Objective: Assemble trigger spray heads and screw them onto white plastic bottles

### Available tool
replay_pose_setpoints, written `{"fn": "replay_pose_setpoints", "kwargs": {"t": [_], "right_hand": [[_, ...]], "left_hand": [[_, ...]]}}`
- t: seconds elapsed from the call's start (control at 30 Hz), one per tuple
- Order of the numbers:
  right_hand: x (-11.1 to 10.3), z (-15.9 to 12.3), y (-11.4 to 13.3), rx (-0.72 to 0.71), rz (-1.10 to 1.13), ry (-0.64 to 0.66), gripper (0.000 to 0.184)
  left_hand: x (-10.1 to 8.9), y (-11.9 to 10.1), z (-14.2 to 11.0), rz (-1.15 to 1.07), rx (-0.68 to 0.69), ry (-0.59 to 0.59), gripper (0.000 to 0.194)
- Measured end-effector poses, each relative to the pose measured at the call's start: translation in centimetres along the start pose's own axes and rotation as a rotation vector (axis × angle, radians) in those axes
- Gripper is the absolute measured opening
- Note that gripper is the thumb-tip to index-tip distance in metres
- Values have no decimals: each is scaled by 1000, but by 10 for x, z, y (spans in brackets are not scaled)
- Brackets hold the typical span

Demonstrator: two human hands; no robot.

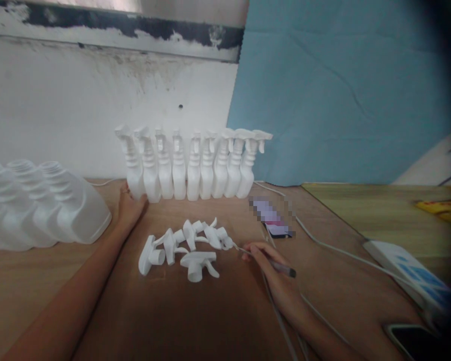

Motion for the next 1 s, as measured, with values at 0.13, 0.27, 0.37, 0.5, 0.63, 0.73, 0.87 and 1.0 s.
{"fn": "replay_pose_setpoints", "kwargs": {"t": [0.13, 0.27, 0.37, 0.5, 0.63, 0.73, 0.87, 1.0], "right_hand": [[3, 1, -2, 44, 65, 12, 27], [3, 1, 4, -86, 53, 63, 22], [5, -1, 11, -217, -27, 133, 17], [13, -8, 17, -403, -194, 221, 16], [26, -17, 19, -726, -407, 284, 23], [33, -20, 18, -843, -594, 338, 23], [31, -17, 15, -735, -844, 429, 42], [21, -14, 12, -693, -964, 410, 43]], "left_hand": [[-5, 3, 1, 109, -75, -9, 53], [-14, 2, -5, 124, -56, -86, 46], [-20, -6, -16, 92, 2, -148, 45], [-31, -25, -38, 29, 84, -187, 50], [-39, -38, -59, -34, 137, -179, 54], [-43, -39, -72, -63, 147, -195, 48], [-51, -33, -92, -87, 128, -173, 44], [-65, -29, -116, -98, 90, -110, 48]]}}
Point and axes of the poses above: each hand's wrist, its own z-axis towards the middle knuckle, its own x-axis out of the palm, y = z × x, the point moved 4 cm from there along z, towards the middle knuckle, and after that the axes turned 1 degree about -x, right-handed, at the moved point
